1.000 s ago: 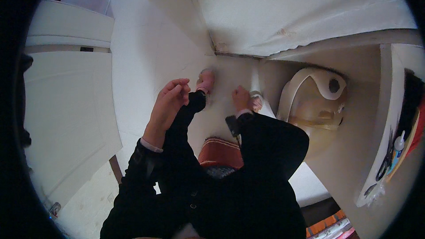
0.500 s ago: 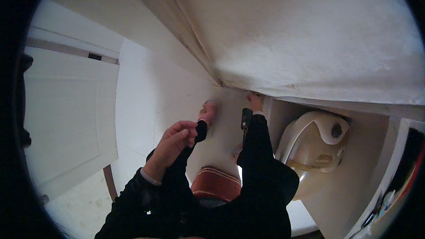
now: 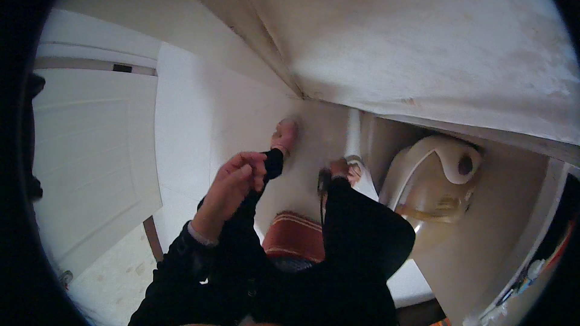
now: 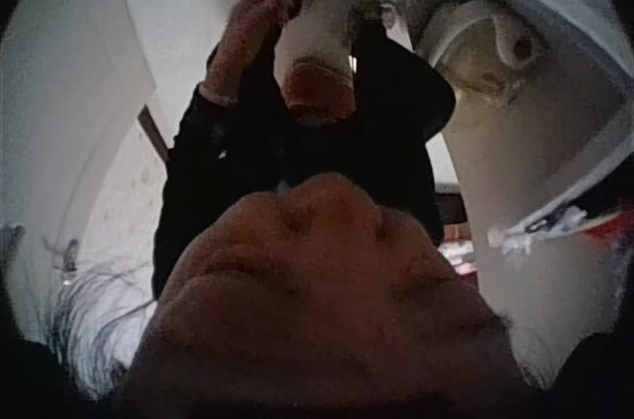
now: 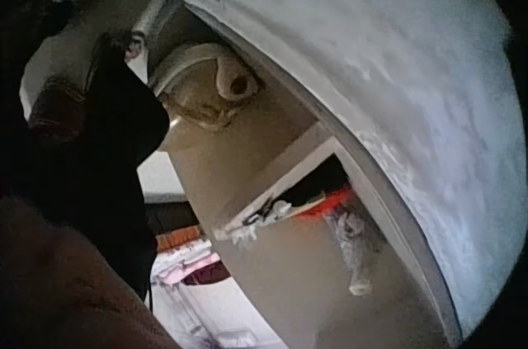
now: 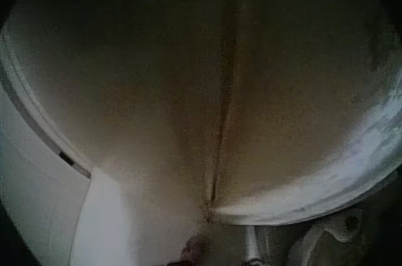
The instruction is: The person removes a loose wall trim piece, cleans the gap, and applies adhesive to reattach it. They press the trim into place and hold it while the adhesive sets.
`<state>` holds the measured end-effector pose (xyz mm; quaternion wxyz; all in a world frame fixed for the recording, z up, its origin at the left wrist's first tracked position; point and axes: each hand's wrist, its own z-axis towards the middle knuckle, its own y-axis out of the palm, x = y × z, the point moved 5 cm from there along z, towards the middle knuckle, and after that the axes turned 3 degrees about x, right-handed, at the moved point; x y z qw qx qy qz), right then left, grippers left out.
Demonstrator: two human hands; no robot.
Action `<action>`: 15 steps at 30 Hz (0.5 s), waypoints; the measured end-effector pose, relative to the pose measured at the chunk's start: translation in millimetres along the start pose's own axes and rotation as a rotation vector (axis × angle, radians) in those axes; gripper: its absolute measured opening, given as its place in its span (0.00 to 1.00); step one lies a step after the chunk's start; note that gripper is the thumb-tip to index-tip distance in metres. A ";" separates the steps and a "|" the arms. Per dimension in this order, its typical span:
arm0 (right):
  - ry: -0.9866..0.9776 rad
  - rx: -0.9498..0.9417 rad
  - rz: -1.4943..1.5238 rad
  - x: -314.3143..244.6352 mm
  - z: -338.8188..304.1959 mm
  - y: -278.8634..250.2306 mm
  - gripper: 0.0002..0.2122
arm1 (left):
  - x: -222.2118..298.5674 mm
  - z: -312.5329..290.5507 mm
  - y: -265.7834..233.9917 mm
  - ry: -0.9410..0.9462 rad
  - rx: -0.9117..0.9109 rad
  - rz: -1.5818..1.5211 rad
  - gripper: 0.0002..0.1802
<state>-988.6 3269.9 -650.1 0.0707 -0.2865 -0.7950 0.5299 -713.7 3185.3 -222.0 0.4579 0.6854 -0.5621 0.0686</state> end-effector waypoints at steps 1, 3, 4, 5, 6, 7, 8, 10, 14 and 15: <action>-0.043 -0.003 -0.030 -2.9 -1.8 6.7 0.15 | 0.3 -0.5 -2.8 -0.018 0.004 0.018 0.16; -0.115 0.002 -0.024 -4.1 2.1 13.8 0.17 | -5.8 -10.2 -5.1 -0.067 0.036 0.028 0.16; -0.075 0.030 0.135 -4.7 14.1 10.1 0.18 | -5.0 -9.3 -7.8 -0.058 0.046 0.026 0.16; 0.028 0.056 0.356 -5.0 35.6 1.4 0.19 | -2.1 -6.2 -10.5 -0.020 0.046 0.010 0.16; 0.110 0.004 0.787 -11.2 55.0 -5.6 0.16 | -2.2 -6.6 -11.4 -0.007 0.056 -0.038 0.17; 0.255 -0.009 1.181 -17.8 73.3 -15.2 0.16 | -3.1 -5.6 -10.1 -0.013 0.022 -0.020 0.17; 0.281 -0.041 1.200 -28.2 79.0 -25.3 0.17 | -2.5 -5.1 -9.6 -0.010 0.009 -0.017 0.17; 0.341 -0.103 1.234 -50.6 89.6 -45.2 0.19 | -1.3 -3.8 -8.2 -0.008 0.000 -0.013 0.17; 0.378 0.039 1.205 -79.8 96.7 -64.1 0.16 | 0.0 -3.9 -6.0 -0.026 0.009 -0.005 0.17; 0.395 0.082 1.196 -81.6 98.6 -61.0 0.16 | -0.2 -4.1 -5.7 -0.036 0.010 -0.017 0.17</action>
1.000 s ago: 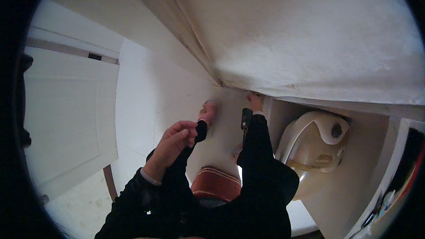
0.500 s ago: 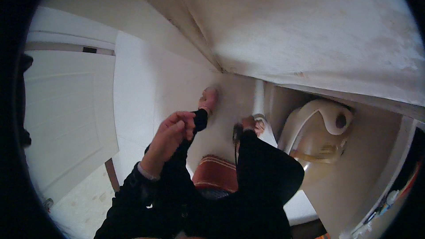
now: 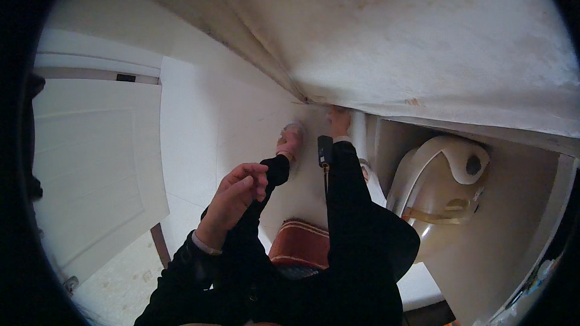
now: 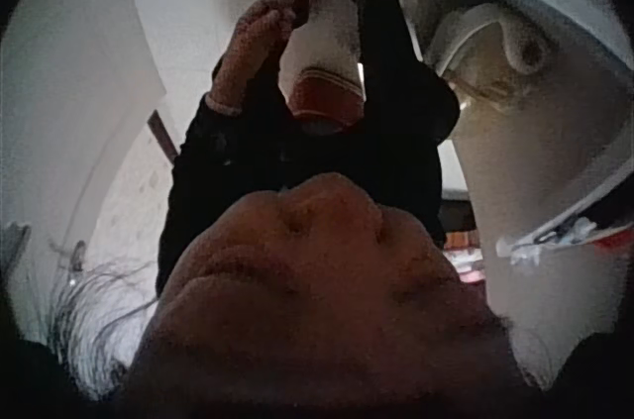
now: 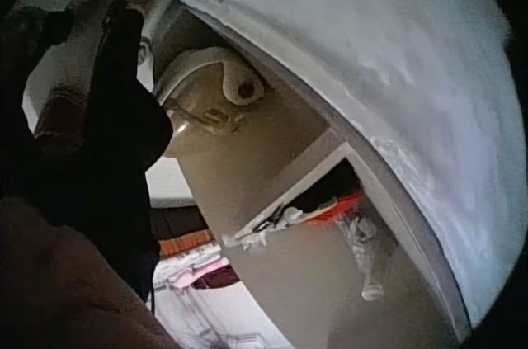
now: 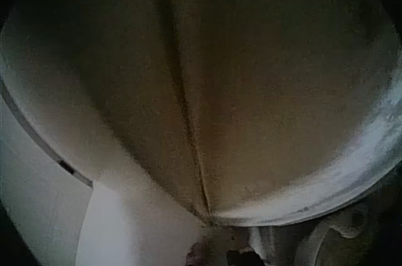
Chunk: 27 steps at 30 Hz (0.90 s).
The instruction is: The person removes a loose wall trim piece, cleans the gap, and applies adhesive to reattach it. They press the trim into place and hold it while the adhesive sets.
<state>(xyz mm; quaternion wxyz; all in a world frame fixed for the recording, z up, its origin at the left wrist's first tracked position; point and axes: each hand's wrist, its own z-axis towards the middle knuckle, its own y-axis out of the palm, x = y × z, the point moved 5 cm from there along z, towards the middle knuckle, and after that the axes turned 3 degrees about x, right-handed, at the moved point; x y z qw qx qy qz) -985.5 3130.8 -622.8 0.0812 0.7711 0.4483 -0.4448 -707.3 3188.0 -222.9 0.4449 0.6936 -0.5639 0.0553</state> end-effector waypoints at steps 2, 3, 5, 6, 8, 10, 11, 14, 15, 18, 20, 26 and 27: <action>-0.083 0.004 0.014 7.4 5.5 4.8 0.14 | -0.9 -0.8 0.8 -0.003 0.000 0.009 0.17; -0.140 -0.012 0.028 12.0 9.1 7.9 0.12 | -1.2 -0.1 0.6 -0.004 -0.001 0.023 0.17; -0.206 -0.013 -0.023 20.2 15.6 11.8 0.10 | -1.2 0.2 1.4 -0.008 -0.010 0.029 0.17; -0.212 0.001 -0.090 23.3 18.0 11.6 0.10 | -1.0 0.6 2.1 -0.012 -0.018 0.021 0.17; -0.153 -0.034 -0.120 28.0 19.6 11.6 0.12 | -0.3 0.5 2.9 -0.012 -0.017 0.011 0.17; -0.023 -0.114 -0.053 29.9 18.3 8.5 0.15 | -0.5 0.5 4.9 -0.007 -0.027 -0.007 0.17; 0.042 -0.215 0.090 28.2 16.5 10.2 0.15 | -0.7 0.6 4.3 -0.009 -0.008 0.003 0.17; 0.120 -0.336 0.293 20.8 10.1 10.3 0.14 | -2.1 1.2 5.3 -0.019 -0.008 0.013 0.17; 0.064 -0.268 0.206 18.4 9.0 7.6 0.14 | -2.4 1.5 5.7 -0.020 -0.010 0.017 0.17; -0.082 -0.124 -0.069 16.6 0.4 4.4 0.13 | -3.0 1.9 4.5 -0.023 0.015 0.040 0.17; -0.278 -0.013 -0.344 11.5 -7.6 -0.5 0.12 | -2.4 2.4 3.1 -0.015 0.027 0.038 0.17; -0.579 0.143 -0.855 -9.7 -21.4 -18.5 0.10 | -3.0 2.4 -4.3 -0.015 0.058 0.045 0.17; -0.542 0.144 -0.920 -13.7 -19.9 -19.0 0.10 | -1.8 2.3 -5.9 -0.008 0.056 0.040 0.17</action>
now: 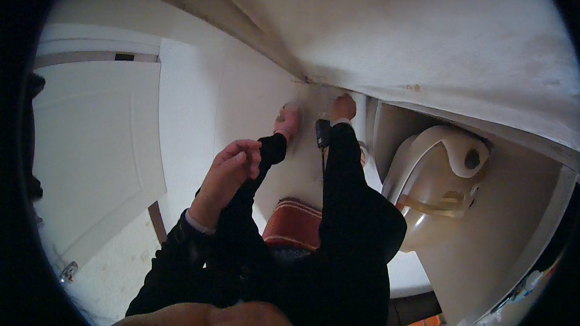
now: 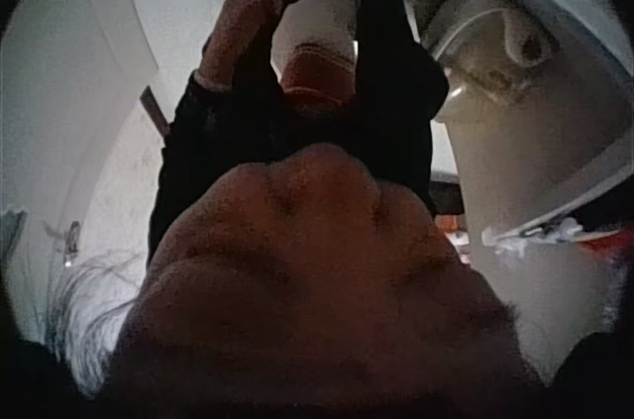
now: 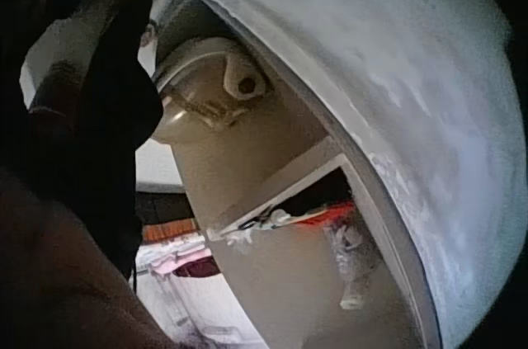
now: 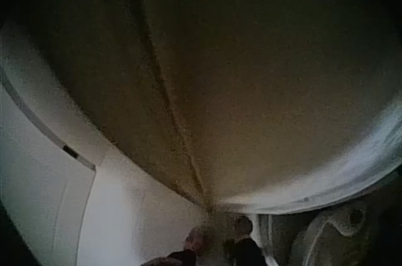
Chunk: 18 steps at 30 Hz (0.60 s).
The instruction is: The person removes a loose wall trim piece, cleans the gap, and applies adhesive to reattach it. They press the trim into place and hold it while the adhesive sets.
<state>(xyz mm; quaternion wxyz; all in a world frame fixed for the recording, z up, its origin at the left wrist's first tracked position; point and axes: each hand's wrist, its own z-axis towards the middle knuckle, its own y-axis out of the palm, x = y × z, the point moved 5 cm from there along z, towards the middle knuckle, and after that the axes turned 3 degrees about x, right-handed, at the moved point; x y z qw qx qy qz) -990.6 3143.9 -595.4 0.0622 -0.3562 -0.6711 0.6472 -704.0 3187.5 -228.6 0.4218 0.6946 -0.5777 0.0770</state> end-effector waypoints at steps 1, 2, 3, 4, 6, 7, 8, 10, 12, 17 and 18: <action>0.040 -0.011 -0.071 0.4 0.3 -3.3 0.10 | 1.0 -0.1 -0.5 0.015 -0.007 -0.024 0.17; 0.039 -0.011 -0.067 -0.8 1.2 -7.7 0.09 | 0.5 -0.1 -1.9 0.002 0.006 -0.032 0.18; 0.012 -0.057 -0.100 -2.2 0.2 -8.9 0.09 | 0.7 0.5 -2.6 -0.003 0.006 -0.012 0.18; 0.008 -0.074 -0.154 -0.6 -1.6 -11.7 0.09 | 1.9 0.8 -2.6 0.005 -0.001 -0.011 0.18; -0.115 -0.066 -0.204 2.2 -4.6 -16.2 0.09 | 6.4 3.5 -3.7 0.034 -0.017 -0.012 0.17; 0.007 -0.149 -0.313 24.1 -11.5 -18.9 0.09 | 6.6 3.2 -3.0 0.032 -0.019 -0.018 0.17; 0.129 -0.281 -0.414 49.3 -23.1 -20.9 0.10 | 6.4 1.6 -0.3 0.030 -0.054 -0.037 0.17; -0.098 -0.288 -0.367 52.4 -20.9 -12.4 0.10 | 3.7 2.6 2.9 0.010 -0.058 -0.075 0.17; -0.207 -0.421 -0.386 53.7 -39.7 -1.6 0.10 | 1.0 4.5 10.3 0.015 -0.100 -0.067 0.16; -0.363 -0.420 0.311 -32.7 -73.2 -55.2 0.12 | -11.2 10.7 26.2 0.032 -0.099 0.161 0.20; -0.341 -0.541 0.379 -51.8 -78.2 -79.0 0.13 | -8.8 11.6 28.8 0.132 -0.080 0.255 0.22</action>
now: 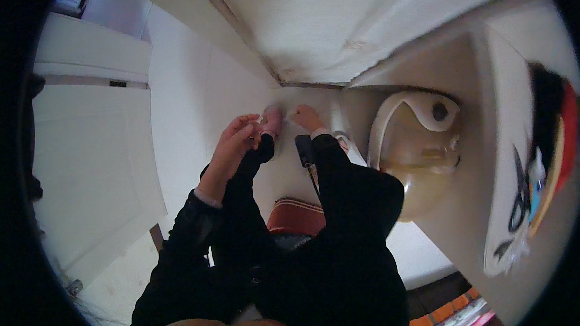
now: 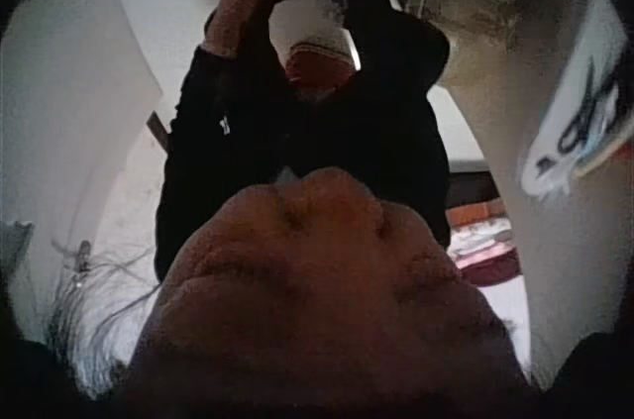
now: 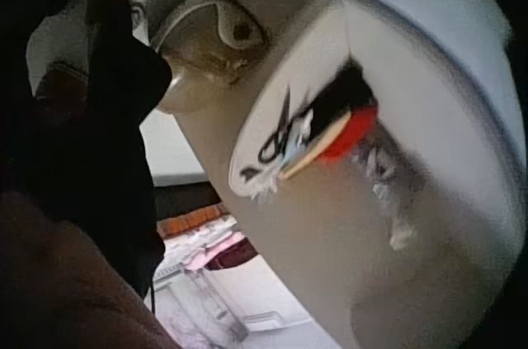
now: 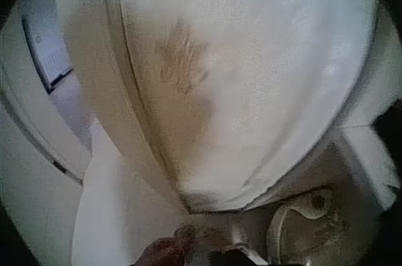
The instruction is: The person removes a loose wall trim piece, cleans the gap, and applies adhesive to reattach it. They press the trim into place and hold it while the adhesive sets.
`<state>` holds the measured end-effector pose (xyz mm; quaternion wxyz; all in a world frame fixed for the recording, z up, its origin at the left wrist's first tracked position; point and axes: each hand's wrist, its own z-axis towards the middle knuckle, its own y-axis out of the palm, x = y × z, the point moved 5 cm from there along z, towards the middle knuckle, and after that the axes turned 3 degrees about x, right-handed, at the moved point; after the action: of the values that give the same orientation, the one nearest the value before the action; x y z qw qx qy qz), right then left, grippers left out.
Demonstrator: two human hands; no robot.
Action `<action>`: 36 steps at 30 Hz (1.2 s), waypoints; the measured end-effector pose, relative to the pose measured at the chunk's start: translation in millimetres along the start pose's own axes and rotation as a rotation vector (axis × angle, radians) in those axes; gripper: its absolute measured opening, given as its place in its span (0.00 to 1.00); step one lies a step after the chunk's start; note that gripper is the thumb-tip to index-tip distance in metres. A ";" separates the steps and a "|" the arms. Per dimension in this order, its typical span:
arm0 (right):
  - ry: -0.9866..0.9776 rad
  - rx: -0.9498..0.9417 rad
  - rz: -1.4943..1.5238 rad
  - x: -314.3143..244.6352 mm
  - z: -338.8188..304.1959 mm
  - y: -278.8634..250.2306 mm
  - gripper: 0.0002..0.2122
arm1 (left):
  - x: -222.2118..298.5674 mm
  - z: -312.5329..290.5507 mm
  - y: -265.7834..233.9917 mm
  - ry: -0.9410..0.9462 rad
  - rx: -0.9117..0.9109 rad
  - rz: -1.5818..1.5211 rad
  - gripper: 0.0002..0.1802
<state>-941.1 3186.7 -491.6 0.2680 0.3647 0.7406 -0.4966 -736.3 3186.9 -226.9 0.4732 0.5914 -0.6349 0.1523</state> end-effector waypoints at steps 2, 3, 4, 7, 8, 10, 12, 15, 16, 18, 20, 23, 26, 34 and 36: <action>0.081 -0.085 0.100 -60.8 -24.6 -17.1 0.14 | 1.4 -1.7 0.4 0.172 0.109 0.216 0.24; 0.026 -0.086 0.151 -91.1 -46.5 -29.4 0.14 | -4.8 -7.4 8.2 0.218 0.095 0.316 0.25; -0.008 -0.086 0.191 -118.6 -67.8 -40.9 0.14 | -9.6 -11.0 14.6 0.296 0.086 0.416 0.26; -0.212 0.132 0.272 -185.9 -131.7 -76.5 0.11 | -29.9 -20.8 36.7 0.356 -0.082 0.468 0.28; -0.290 0.236 0.298 -202.0 -154.3 -89.2 0.10 | -38.7 -25.4 42.2 0.269 -0.121 0.473 0.28; -0.324 0.344 0.234 -215.2 -200.1 -118.1 0.08 | -47.8 -45.3 59.3 0.276 -0.172 0.467 0.29; -0.379 0.458 0.199 -225.3 -246.1 -149.8 0.08 | -52.3 -71.0 83.8 0.207 -0.262 0.430 0.31; -0.460 0.643 0.141 -243.5 -313.0 -184.1 0.10 | -41.1 -114.8 123.4 0.067 -0.467 0.255 0.32; -0.465 0.694 0.087 -248.8 -330.8 -193.2 0.10 | -35.4 -125.6 136.7 0.016 -0.490 0.165 0.32; -0.459 0.719 -0.034 -257.8 -360.0 -208.3 0.15 | -18.7 -140.9 161.6 -0.014 -0.499 -0.007 0.30; -0.572 0.779 -0.203 -274.2 -384.1 -222.4 0.15 | 4.2 -150.6 187.9 0.083 -0.552 -0.073 0.29; -0.650 0.812 -0.395 -290.9 -419.5 -243.4 0.16 | 29.6 -161.7 222.2 0.193 -0.602 -0.030 0.31; -0.702 0.863 -0.457 -306.6 -451.2 -266.5 0.16 | 46.3 -176.8 258.5 0.313 -0.702 0.035 0.29; -0.552 1.134 -0.184 -308.0 -524.7 -320.5 0.14 | 53.4 -211.6 332.2 0.358 -0.868 0.334 0.30; -0.553 1.205 -0.059 -310.4 -528.8 -329.9 0.13 | 65.1 -221.7 336.2 0.740 -0.773 0.540 0.32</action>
<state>-1042.3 3514.5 114.3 0.1837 0.2894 0.2468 -0.9064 -934.4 3399.8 59.2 0.7882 0.1018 -0.5652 0.2210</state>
